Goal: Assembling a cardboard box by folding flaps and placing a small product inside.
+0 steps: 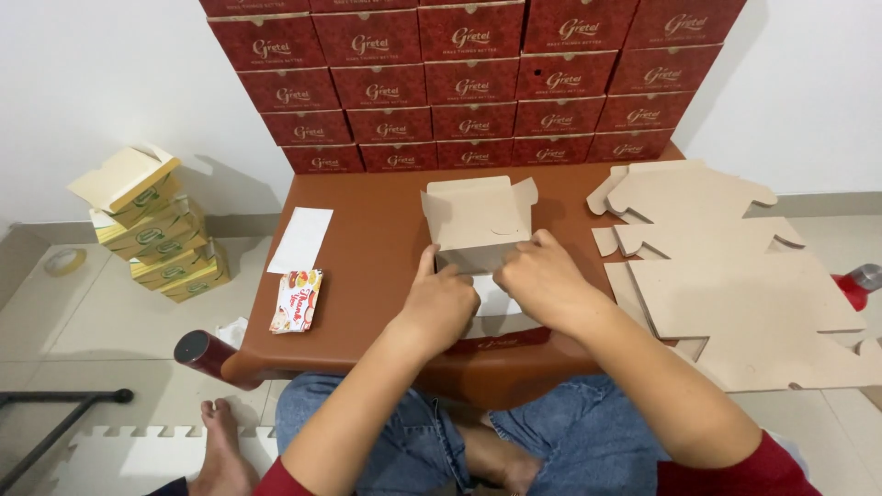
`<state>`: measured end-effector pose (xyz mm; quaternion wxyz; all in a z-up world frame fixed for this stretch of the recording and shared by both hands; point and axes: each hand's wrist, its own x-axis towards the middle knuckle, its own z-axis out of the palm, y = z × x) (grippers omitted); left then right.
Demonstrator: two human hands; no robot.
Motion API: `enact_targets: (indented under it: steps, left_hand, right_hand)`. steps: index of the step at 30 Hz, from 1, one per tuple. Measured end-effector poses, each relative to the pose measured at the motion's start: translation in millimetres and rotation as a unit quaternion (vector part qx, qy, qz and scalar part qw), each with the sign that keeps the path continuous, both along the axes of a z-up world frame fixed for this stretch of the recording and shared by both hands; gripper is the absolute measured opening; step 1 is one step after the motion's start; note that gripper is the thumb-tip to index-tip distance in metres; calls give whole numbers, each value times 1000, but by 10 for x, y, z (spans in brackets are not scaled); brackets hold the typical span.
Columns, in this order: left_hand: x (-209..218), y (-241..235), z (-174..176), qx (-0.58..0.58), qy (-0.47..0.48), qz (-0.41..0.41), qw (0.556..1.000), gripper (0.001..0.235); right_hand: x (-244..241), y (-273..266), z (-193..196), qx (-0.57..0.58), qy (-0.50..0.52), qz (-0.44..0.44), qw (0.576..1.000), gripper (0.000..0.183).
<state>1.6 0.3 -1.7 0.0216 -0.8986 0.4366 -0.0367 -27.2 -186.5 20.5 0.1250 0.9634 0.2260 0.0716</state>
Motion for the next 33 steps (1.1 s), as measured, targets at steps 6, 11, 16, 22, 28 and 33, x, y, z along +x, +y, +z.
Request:
enact_targets:
  steps: [6,11,16,22,28,33]
  left_hand:
    - [-44,-19,254,81,77,30,993,15]
    - [-42,-51,244,117,66,54,989,28]
    - [-51,-46,256,112,67,60,990,31]
    - [-44,51,229,80,72,61,992,29]
    - [-410,1006,499,-261,16,82,962,24]
    - [-537,1855,-168,-418,39,363,832,100]
  right_hand:
    - [-53,26,-62,4,133,-43,990,9]
    - [-127,109,112,-43,109,-81,990,20]
    - [-140,82,76,-17,116,-74,990,18]
    - [-123,106,71,16,75,-70,995,14]
    - [-377,665,205,192,-115,9,975,13]
    - [-388,1604,-139,408,-24,110,906,26]
